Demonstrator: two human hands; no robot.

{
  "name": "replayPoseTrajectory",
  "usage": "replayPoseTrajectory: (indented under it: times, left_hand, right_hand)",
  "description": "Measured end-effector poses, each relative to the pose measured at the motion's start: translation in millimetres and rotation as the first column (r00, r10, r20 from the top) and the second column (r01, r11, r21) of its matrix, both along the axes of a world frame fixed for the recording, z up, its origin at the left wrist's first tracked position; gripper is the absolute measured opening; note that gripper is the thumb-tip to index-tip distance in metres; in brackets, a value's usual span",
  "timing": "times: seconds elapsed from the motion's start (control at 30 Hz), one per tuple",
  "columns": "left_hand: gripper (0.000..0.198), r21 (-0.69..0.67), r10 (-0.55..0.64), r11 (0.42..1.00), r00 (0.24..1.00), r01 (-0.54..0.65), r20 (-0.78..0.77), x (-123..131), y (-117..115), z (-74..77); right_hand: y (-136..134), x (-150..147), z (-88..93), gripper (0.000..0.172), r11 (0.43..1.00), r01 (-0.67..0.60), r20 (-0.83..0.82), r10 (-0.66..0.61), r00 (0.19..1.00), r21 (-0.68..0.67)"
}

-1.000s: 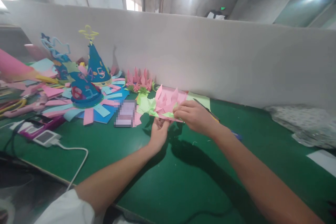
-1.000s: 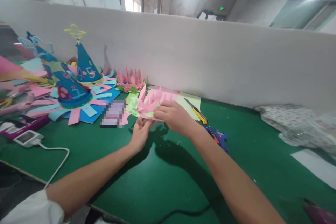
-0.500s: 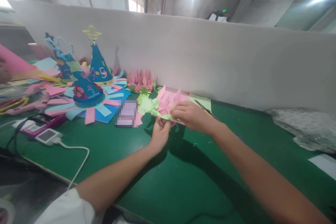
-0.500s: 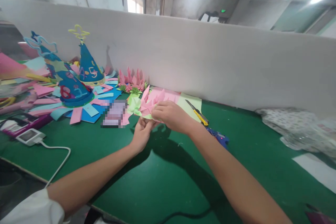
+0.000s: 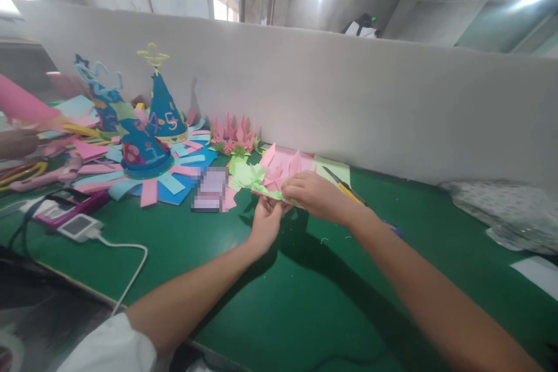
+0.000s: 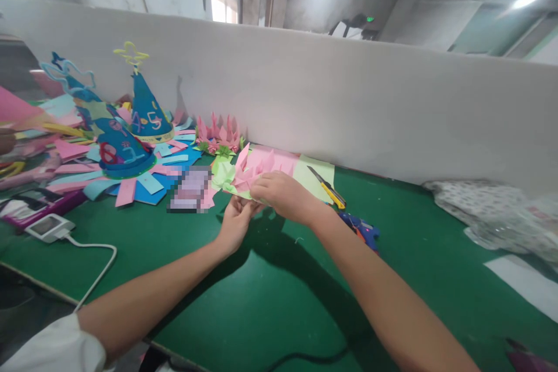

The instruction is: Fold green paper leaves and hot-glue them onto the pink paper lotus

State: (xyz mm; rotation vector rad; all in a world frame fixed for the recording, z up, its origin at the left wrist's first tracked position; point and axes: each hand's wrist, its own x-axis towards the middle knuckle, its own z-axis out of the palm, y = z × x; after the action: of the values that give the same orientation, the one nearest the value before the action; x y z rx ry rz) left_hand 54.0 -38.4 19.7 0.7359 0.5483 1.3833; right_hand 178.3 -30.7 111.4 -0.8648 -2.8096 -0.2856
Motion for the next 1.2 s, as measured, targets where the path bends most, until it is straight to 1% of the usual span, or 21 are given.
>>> replayPoseTrajectory:
  times: [0.13, 0.3, 0.4, 0.5, 0.67, 0.8, 0.97, 1.1, 1.2]
  left_hand:
    - [0.032, -0.005, -0.002, 1.0, 1.0, 0.002, 0.006, 0.2, 0.5, -1.2]
    - [0.039, -0.019, -0.023, 1.0, 0.999, 0.023, 0.034, -0.3, -0.9, 0.7]
    - [0.041, -0.037, 0.01, 0.999, 1.0, -0.01, 0.012, -1.6, -1.8, 4.1]
    - [0.039, -0.021, 0.041, 0.999, 0.999, -0.042, -0.026, -3.1, -0.7, 5.8]
    - [0.034, 0.025, 0.031, 0.999, 0.999, -0.03, -0.027, -4.1, 2.8, 1.2]
    - [0.031, -0.003, 0.004, 1.0, 1.0, -0.004, -0.009, -4.2, 3.6, -3.9]
    - [0.032, -0.049, -0.016, 0.999, 0.999, 0.018, 0.029, -5.1, 3.4, -3.9]
    - [0.03, -0.077, 0.017, 0.997, 1.0, -0.016, 0.015, -5.2, 4.0, -3.4]
    - [0.03, -0.066, 0.01, 0.998, 1.0, -0.009, 0.013, -5.1, 4.2, -4.4]
  right_hand:
    - [-0.6, 0.6, -2.7, 0.017, 1.0, 0.018, -0.004, -0.018, 1.0, -0.019]
    - [-1.6, -0.1, -2.3, 0.019, 0.998, 0.035, -0.04, -0.037, 0.998, -0.051]
    - [-1.7, -0.6, -2.1, 0.021, 0.995, 0.035, -0.074, -0.041, 0.996, -0.088]
    - [-1.4, -1.5, -3.7, 0.02, 0.993, 0.04, -0.087, -0.05, 0.995, -0.113]
    - [-1.4, -4.2, -8.1, 0.017, 0.991, 0.076, -0.09, -0.086, 0.992, -0.11]
    - [-2.0, -5.8, -11.2, 0.023, 0.989, 0.079, -0.11, -0.093, 0.99, -0.123]
    - [-2.9, -5.8, -13.4, 0.033, 0.99, 0.071, -0.143, -0.089, 0.986, -0.124]
    - [-3.3, -6.4, -13.8, 0.03, 0.99, 0.071, -0.136, -0.087, 0.987, -0.119]
    - [-2.3, -6.8, -15.0, 0.032, 0.991, 0.068, -0.126, -0.082, 0.989, -0.118]
